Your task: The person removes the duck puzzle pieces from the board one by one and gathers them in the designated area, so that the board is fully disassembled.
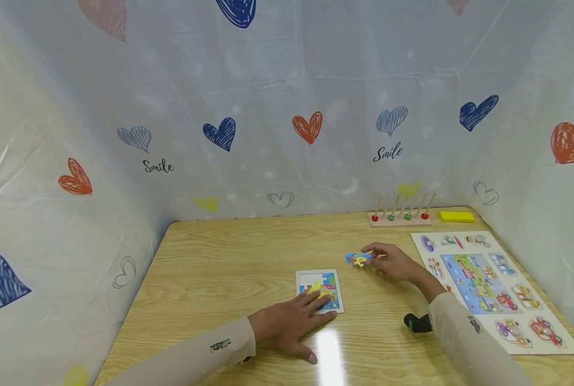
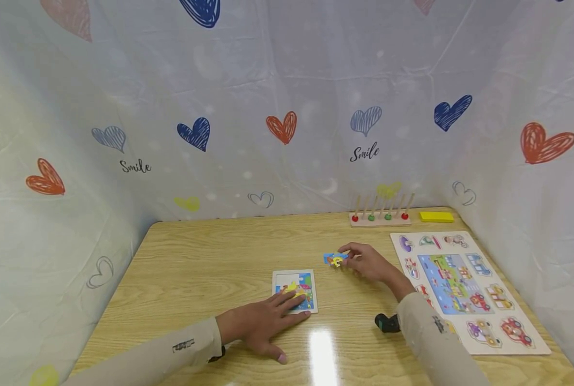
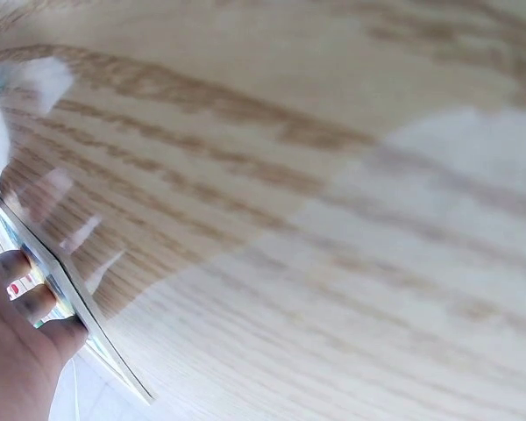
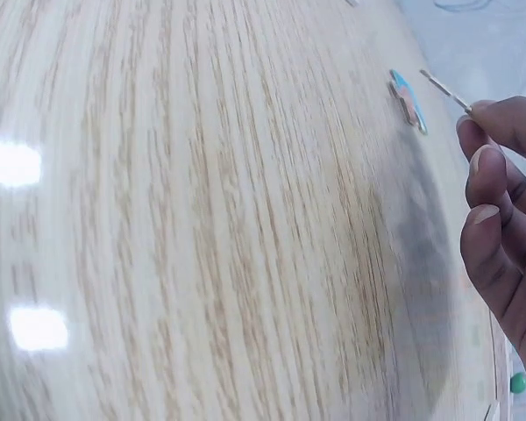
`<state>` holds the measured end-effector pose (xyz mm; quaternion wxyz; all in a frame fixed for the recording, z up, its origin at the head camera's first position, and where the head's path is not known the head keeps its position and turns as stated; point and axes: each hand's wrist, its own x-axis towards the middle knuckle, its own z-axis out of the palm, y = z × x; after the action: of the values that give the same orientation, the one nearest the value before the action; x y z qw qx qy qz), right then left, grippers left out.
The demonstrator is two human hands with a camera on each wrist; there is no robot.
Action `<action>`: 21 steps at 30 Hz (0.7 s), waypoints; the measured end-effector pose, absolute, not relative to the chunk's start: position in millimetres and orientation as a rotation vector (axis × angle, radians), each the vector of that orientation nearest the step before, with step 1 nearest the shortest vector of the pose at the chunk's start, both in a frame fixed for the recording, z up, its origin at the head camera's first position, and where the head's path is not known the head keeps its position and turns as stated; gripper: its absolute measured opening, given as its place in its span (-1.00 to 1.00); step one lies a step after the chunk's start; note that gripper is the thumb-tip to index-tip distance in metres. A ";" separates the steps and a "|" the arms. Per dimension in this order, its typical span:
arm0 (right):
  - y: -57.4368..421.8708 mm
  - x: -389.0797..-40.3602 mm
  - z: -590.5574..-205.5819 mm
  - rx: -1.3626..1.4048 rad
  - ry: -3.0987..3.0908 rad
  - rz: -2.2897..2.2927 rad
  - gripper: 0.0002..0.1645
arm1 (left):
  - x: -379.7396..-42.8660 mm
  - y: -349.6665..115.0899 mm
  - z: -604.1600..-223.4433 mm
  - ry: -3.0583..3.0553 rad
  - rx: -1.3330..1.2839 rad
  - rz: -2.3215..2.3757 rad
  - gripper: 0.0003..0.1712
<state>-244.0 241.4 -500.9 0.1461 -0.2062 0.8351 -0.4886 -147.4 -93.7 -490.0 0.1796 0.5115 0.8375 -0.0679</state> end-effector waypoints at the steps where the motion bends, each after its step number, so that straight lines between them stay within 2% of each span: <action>1: 242.4 -243.9 -500.6 -0.583 2.406 -1.409 -0.59 | -147.3 -93.7 -489.9 2.367 1.445 -0.190 0.11; 21: 255.4 -255.3 -506.5 -0.510 2.462 -1.387 -0.58 | -147.0 -93.9 -492.8 2.374 1.449 -0.201 0.12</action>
<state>-255.3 255.4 -506.5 0.1348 -0.1759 0.8495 -0.4788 -147.0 -93.9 -492.8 0.1757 0.5115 0.8381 -0.0709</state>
